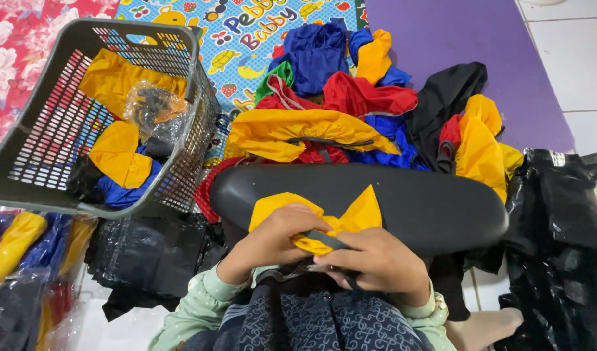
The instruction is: Packing fabric tire covers into plastic bags and trimming excess threads with scissors.
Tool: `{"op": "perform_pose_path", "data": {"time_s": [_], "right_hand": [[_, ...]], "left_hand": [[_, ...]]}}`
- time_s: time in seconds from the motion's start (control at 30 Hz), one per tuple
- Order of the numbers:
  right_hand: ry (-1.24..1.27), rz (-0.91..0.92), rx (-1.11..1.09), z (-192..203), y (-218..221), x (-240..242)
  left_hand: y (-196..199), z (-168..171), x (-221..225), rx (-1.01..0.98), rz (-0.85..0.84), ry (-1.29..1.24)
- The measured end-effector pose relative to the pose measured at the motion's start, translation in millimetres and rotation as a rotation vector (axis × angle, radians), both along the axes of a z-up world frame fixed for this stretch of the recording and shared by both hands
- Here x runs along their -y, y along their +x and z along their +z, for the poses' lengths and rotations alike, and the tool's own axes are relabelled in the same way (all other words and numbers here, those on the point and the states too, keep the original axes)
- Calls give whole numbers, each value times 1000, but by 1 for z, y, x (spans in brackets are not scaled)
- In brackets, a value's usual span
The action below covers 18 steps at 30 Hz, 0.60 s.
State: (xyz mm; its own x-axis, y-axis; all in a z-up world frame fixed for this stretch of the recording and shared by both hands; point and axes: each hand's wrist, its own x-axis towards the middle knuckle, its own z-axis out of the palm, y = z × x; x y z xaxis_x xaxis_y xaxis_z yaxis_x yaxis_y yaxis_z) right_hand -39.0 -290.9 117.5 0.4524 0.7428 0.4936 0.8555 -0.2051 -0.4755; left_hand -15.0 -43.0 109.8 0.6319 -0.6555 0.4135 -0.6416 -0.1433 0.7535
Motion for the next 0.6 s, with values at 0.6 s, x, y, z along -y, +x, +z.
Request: {"op": "perform_pose_path", "data": {"time_s": [0.6], "right_hand": [[376, -579, 77, -40, 49, -13]], "left_hand": [[-8, 50, 3, 89, 184, -495]]}}
